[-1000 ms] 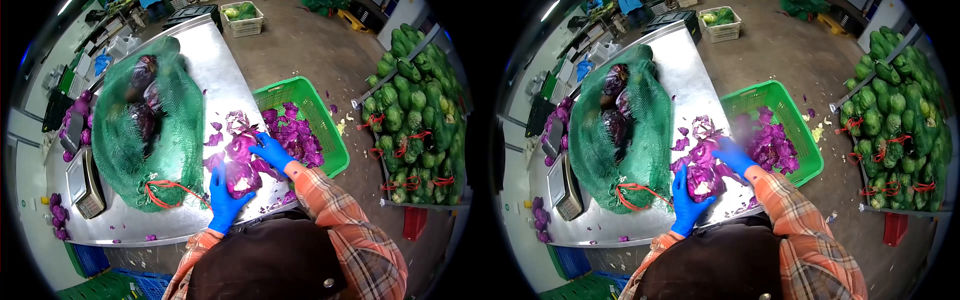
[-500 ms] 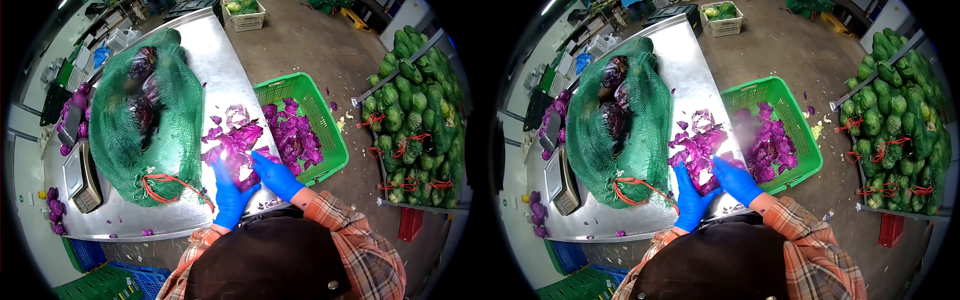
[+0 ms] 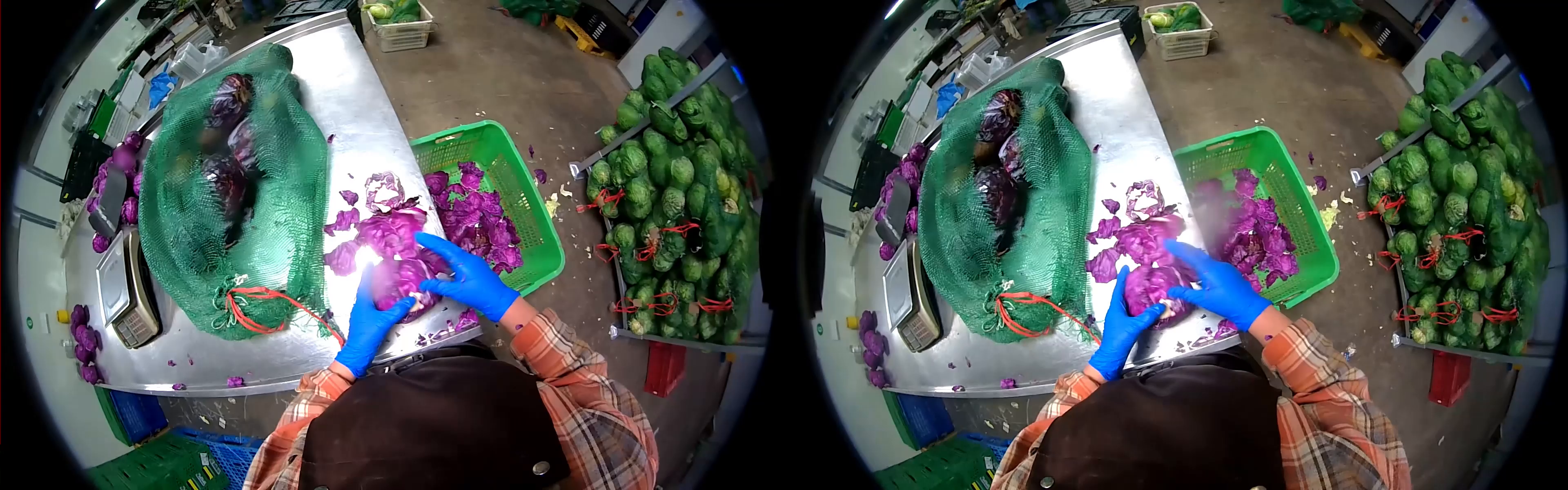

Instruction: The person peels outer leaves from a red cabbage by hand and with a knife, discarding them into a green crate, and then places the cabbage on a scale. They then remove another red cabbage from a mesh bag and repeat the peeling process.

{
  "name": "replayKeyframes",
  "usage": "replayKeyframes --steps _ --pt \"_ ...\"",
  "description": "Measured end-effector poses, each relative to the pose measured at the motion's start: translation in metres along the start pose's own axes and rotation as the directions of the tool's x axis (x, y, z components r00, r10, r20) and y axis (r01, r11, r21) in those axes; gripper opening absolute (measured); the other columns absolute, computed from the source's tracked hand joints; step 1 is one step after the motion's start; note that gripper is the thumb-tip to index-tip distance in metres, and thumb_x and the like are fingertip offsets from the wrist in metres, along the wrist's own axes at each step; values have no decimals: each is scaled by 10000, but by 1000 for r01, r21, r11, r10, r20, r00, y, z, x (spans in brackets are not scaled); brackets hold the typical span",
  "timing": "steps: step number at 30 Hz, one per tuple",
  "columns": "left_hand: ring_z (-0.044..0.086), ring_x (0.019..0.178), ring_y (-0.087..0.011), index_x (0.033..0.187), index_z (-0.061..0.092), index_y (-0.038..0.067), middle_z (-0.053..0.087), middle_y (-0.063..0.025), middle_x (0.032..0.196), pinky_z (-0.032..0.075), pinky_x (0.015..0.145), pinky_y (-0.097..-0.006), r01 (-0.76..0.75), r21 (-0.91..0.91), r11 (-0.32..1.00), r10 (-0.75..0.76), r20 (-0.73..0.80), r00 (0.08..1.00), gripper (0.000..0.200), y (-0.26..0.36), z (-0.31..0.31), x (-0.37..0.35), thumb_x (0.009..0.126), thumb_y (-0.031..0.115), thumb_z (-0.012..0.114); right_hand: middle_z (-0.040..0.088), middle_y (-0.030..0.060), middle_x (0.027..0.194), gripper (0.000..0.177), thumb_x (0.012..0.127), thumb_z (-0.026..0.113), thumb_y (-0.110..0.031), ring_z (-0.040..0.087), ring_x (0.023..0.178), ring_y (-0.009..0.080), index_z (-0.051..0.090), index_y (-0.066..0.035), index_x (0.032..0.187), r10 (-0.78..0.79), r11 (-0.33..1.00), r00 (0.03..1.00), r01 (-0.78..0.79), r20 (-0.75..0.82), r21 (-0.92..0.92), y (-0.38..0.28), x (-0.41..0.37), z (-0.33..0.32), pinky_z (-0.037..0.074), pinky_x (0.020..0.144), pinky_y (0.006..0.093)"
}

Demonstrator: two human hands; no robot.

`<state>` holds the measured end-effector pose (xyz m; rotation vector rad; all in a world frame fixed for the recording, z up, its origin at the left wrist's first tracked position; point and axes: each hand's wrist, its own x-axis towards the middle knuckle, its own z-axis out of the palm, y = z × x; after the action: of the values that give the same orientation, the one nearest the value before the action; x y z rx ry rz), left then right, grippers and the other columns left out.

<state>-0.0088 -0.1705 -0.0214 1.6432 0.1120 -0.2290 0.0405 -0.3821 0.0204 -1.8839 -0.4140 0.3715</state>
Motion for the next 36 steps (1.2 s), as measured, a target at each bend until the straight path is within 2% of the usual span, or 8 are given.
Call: replayKeyframes --steps 6,11,14,18,21,23,26,36 --pt "436 1301 -291 1473 236 11 417 -181 1425 355 1070 -396 -338 306 890 237 323 916 1097 11 -2 19 635 316 876 430 123 1446 680 830 711 -286 471 1287 280 409 -155 1426 -75 978 964 121 255 -170 -7 3 -18 396 1041 371" --pt "215 1426 -278 1494 216 63 202 -159 1551 224 1149 -385 -316 177 932 188 511 839 1093 13 -17 24 640 253 871 659 89 1128 356 880 654 -187 595 1064 168 615 -30 1197 344 865 912 -401 224 303 -22 -9 -43 464 953 330" --pt "268 1394 -283 1495 208 58 243 -173 1523 259 1130 -383 -265 233 936 128 476 870 1094 21 -16 19 640 211 874 690 51 988 252 861 675 -175 626 889 118 674 -33 1069 345 804 931 -360 121 474 -17 -15 -39 513 804 289" --pt "488 1211 -238 1494 155 29 415 -171 1373 418 1028 -365 92 -86 992 -74 190 979 1084 24 13 1 672 152 850 636 -7 820 212 894 646 -186 538 550 45 671 -68 1069 260 912 964 -226 -55 342 -24 -16 -24 451 489 201" --pt "469 1235 -244 1493 148 23 409 -170 1382 398 1047 -364 -28 79 996 17 135 991 1132 15 5 -3 637 177 873 651 35 960 321 880 665 -185 627 814 102 621 -61 1173 269 945 925 -200 -267 258 13 -7 -53 521 701 245" --pt "486 1219 -295 1480 153 -1 439 -210 1346 410 1020 -388 -171 317 933 147 97 984 1200 16 3 1 585 296 895 590 104 1195 561 836 714 -249 571 1122 202 496 -61 1317 145 989 968 -146 -203 10 7 -9 -58 460 940 324" --pt "549 1121 -374 1458 167 -28 515 -251 1241 464 926 -432 -195 568 800 219 26 975 1278 29 4 7 523 434 904 501 159 1323 681 796 743 -318 547 1182 302 442 -83 1360 -88 943 996 77 -18 -324 -5 -10 -14 444 975 372" --pt "556 1121 -321 1461 164 -44 535 -207 1241 468 929 -398 -346 626 699 362 107 926 1242 22 12 9 564 423 885 627 104 859 355 800 695 -296 640 761 316 599 -94 1075 -201 818 960 274 195 -505 -21 -2 -14 527 673 402"
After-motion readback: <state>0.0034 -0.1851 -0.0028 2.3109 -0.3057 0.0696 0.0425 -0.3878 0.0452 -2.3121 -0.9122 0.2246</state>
